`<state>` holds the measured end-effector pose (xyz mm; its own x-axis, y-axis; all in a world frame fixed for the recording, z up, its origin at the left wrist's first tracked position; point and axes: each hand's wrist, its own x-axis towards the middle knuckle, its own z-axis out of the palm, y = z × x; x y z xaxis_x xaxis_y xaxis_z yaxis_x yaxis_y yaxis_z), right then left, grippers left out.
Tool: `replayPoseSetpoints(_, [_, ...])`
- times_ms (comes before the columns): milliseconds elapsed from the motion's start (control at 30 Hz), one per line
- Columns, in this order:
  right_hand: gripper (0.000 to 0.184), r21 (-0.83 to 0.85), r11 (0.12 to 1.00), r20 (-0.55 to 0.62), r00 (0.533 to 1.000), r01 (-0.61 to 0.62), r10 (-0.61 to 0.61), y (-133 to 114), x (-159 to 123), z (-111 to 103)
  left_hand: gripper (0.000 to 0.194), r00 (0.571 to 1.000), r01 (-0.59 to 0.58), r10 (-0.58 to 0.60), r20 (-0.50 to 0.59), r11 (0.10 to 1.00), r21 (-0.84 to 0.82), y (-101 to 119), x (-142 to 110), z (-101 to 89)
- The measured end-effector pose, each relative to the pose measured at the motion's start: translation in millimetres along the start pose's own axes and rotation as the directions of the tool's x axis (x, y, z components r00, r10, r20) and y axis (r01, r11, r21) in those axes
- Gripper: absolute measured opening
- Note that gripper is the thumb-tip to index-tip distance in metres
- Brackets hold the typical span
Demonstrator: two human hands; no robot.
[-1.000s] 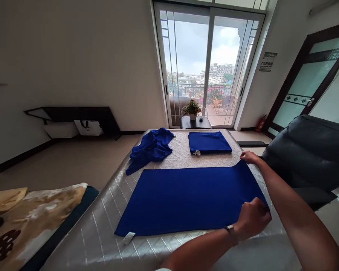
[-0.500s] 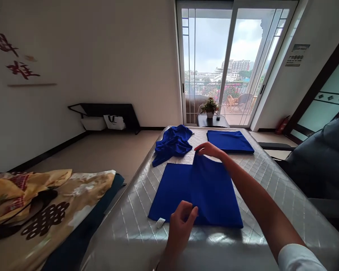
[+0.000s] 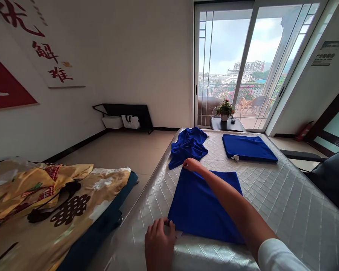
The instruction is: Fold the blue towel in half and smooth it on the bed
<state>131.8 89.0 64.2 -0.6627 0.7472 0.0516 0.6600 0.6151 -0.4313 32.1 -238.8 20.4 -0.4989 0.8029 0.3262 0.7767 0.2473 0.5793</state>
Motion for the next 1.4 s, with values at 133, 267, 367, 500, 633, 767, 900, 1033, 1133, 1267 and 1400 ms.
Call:
replayPoseSetpoints(133, [0.024, -0.043, 0.998, 0.015, 0.999, -0.039, 0.039, 4, 3, 18, 0.041, 0.996, -0.070, 0.077, -0.042, 0.986, 0.154, -15, -2, 13.9])
replayPoseSetpoints(267, [0.027, -0.043, 0.997, 0.005, 0.998, -0.069, 0.070, 8, 7, 24, 0.047, 0.988, -0.130, 0.144, -0.056, 0.971, 0.200, -22, -5, 21.2])
replayPoseSetpoints(367, [0.019, -0.015, 0.997, -0.006, 0.997, -0.079, 0.079, 7, 7, 24, 0.049, 0.990, -0.134, 0.140, -0.023, 0.977, 0.168, -26, -3, 22.1])
replayPoseSetpoints(500, [0.018, 0.067, 0.995, -0.057, 0.996, -0.069, 0.073, 2, -4, 13, 0.054, 0.998, -0.069, 0.069, 0.007, 0.995, 0.077, -26, 3, 17.2])
replayPoseSetpoints(633, [0.022, 0.178, 0.984, -0.133, 0.991, 0.014, 0.010, -1, -27, -17, 0.048, 0.998, -0.015, 0.016, 0.053, 1.000, -0.011, -18, 7, 7.6])
replayPoseSetpoints(767, [0.028, 0.355, 0.920, -0.283, 0.957, 0.168, -0.066, 5, -69, -66, 0.040, 0.999, 0.045, -0.045, 0.008, 0.998, -0.042, -11, 15, -5.1])
replayPoseSetpoints(900, [0.025, 0.475, 0.827, -0.465, 0.884, 0.301, -0.055, 16, -134, -122, 0.047, 0.976, -0.128, 0.130, -0.172, 0.991, 0.024, 11, 40, -30.0])
replayPoseSetpoints(1033, [0.027, 0.535, 0.783, -0.570, 0.820, 0.317, 0.057, 21, -210, -171, 0.046, 0.878, -0.331, 0.360, -0.316, 0.933, 0.145, 69, 65, -70.2])
replayPoseSetpoints(1133, [0.030, 0.565, 0.754, -0.659, 0.733, 0.335, 0.168, 20, -262, -199, 0.044, 0.803, -0.370, 0.404, -0.438, 0.914, 0.166, 127, 74, -99.9])
replayPoseSetpoints(1267, [0.025, 0.530, 0.772, -0.778, 0.564, 0.352, 0.277, 20, -319, -222, 0.042, 0.771, -0.362, 0.302, -0.560, 0.932, 0.005, 195, 72, -121.9])
replayPoseSetpoints(1400, [0.021, 0.511, 0.799, -0.817, 0.468, 0.318, 0.337, 22, -356, -230, 0.049, 0.822, -0.287, 0.178, -0.541, 0.950, -0.124, 231, 71, -124.8])
